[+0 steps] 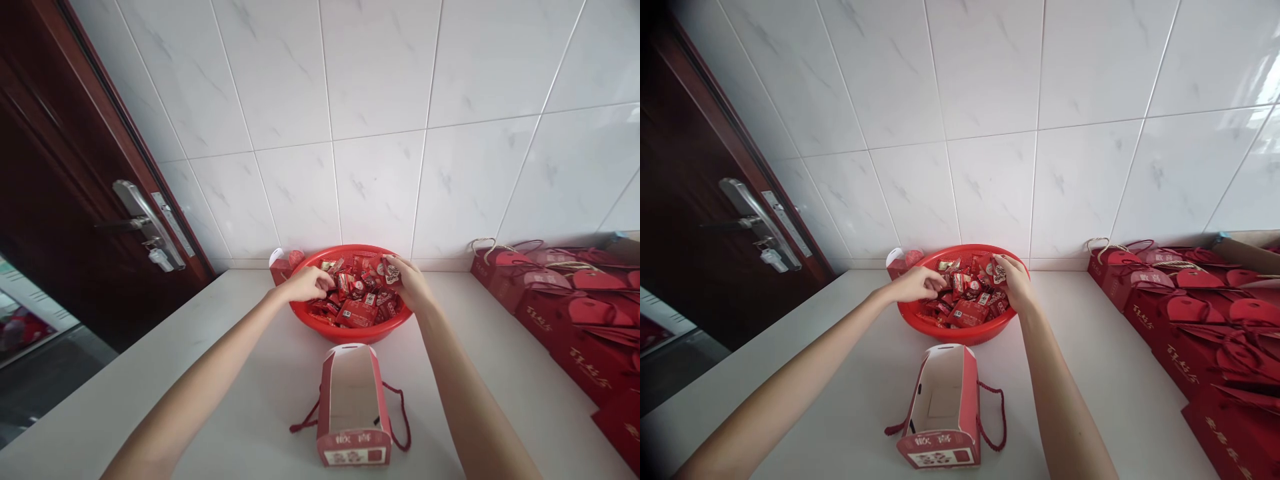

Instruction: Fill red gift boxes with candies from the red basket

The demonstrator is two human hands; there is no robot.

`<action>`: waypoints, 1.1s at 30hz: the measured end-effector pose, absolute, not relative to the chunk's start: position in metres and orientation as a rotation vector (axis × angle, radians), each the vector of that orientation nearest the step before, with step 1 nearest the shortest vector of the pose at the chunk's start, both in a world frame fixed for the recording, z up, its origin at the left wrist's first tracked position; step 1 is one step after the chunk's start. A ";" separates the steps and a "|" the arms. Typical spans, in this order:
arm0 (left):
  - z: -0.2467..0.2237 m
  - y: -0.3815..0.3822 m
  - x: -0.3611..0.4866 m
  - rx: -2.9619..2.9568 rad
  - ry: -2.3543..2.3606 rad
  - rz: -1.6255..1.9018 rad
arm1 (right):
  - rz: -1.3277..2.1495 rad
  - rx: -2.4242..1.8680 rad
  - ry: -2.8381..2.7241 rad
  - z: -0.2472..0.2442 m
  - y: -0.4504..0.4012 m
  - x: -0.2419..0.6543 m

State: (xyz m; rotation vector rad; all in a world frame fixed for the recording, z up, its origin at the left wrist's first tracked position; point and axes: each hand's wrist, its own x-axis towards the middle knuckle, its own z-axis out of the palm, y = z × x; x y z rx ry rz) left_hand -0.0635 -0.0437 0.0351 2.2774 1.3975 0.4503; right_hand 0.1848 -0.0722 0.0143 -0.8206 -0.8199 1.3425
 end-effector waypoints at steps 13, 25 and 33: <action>0.014 -0.031 -0.049 2.253 1.362 0.588 | 1.343 -0.828 -0.820 0.014 -0.073 0.185; 0.012 -0.026 -0.052 1.684 1.259 0.983 | 1.339 -0.873 -0.833 0.018 -0.077 0.185; 0.014 -0.031 -0.049 1.604 1.238 0.993 | 1.341 -0.887 -0.822 0.021 -0.079 0.183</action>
